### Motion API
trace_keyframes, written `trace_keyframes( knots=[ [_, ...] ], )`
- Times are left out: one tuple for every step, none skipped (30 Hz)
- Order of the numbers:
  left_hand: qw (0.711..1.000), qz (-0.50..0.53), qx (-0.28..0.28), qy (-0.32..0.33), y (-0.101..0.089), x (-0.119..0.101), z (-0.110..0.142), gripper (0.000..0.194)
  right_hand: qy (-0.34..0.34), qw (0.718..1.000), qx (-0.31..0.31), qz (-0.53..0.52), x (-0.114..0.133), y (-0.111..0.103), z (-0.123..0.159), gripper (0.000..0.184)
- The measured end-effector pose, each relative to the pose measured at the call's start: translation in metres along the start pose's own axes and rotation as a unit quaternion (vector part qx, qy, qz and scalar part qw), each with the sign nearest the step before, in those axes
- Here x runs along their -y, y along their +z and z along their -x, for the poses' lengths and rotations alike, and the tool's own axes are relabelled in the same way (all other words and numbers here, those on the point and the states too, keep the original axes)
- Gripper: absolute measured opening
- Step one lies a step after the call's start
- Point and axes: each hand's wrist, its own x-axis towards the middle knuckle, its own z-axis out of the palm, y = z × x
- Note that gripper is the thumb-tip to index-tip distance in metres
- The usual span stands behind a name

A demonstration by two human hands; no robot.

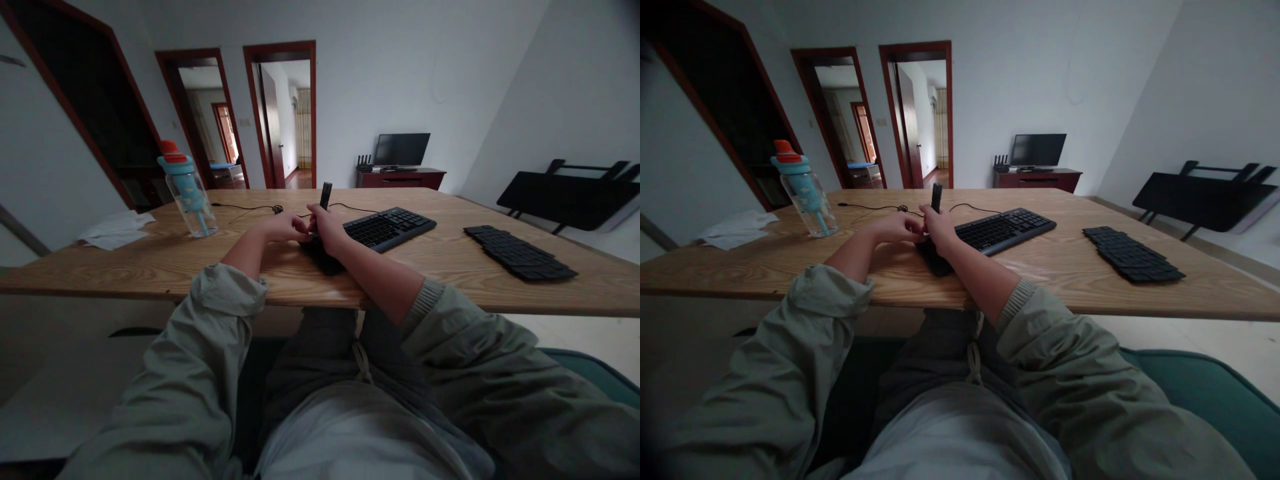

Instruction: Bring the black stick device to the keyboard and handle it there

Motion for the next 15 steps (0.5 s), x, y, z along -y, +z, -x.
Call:
trace_keyframes(
  knots=[
    [1.000, -0.004, -0.013, -0.010, -0.005, 0.001, 0.003, 0.019, 0.000, 1.000, 0.001, 0.009, -0.003, 0.001, 0.000, 0.032],
    [0.999, -0.003, -0.033, -0.019, -0.009, 0.002, 0.006, 0.020, -0.002, 1.000, 0.002, 0.013, -0.005, 0.000, 0.000, 0.032],
    [0.998, 0.000, -0.054, -0.027, -0.013, 0.004, 0.008, 0.022, -0.005, 1.000, 0.001, 0.013, -0.008, 0.000, -0.001, 0.032],
    [0.997, 0.000, -0.072, -0.034, -0.015, 0.005, 0.009, 0.025, -0.009, 1.000, -0.003, 0.012, -0.010, -0.001, -0.001, 0.032],
    [0.995, -0.005, -0.086, -0.039, -0.016, 0.007, 0.009, 0.026, -0.014, 1.000, -0.009, 0.015, -0.012, -0.001, -0.002, 0.032],
    [0.994, -0.016, -0.095, -0.043, -0.016, 0.008, 0.009, 0.027, -0.020, 0.999, -0.016, 0.025, -0.013, -0.001, -0.002, 0.033],
    [0.994, -0.032, -0.098, -0.045, -0.015, 0.009, 0.008, 0.027, -0.027, 0.998, -0.023, 0.042, -0.014, 0.000, -0.003, 0.035],
    [0.993, -0.050, -0.097, -0.046, -0.014, 0.010, 0.006, 0.026, -0.034, 0.997, -0.030, 0.064, -0.014, 0.000, -0.002, 0.036],
    [0.992, -0.065, -0.094, -0.043, -0.012, 0.011, 0.004, 0.026, -0.043, 0.995, -0.036, 0.086, -0.013, 0.001, -0.002, 0.038],
    [0.992, -0.077, -0.089, -0.039, -0.010, 0.012, 0.002, 0.025, -0.052, 0.992, -0.039, 0.106, -0.013, 0.002, -0.001, 0.039],
    [0.992, -0.083, -0.085, -0.034, -0.008, 0.013, 0.000, 0.025, -0.062, 0.990, -0.039, 0.122, -0.012, 0.002, 0.000, 0.040],
    [0.992, -0.086, -0.082, -0.028, -0.007, 0.014, -0.002, 0.025, -0.071, 0.988, -0.037, 0.134, -0.011, 0.003, 0.001, 0.041],
    [0.993, -0.086, -0.081, -0.024, -0.006, 0.016, -0.004, 0.024, -0.081, 0.986, -0.031, 0.142, -0.010, 0.004, 0.002, 0.041],
    [0.993, -0.082, -0.080, -0.022, -0.005, 0.017, -0.005, 0.023, -0.089, 0.985, -0.025, 0.148, -0.009, 0.004, 0.003, 0.042],
    [0.994, -0.076, -0.080, -0.022, -0.004, 0.017, -0.006, 0.022, -0.096, 0.984, -0.018, 0.151, -0.008, 0.004, 0.004, 0.042]
  ],
)
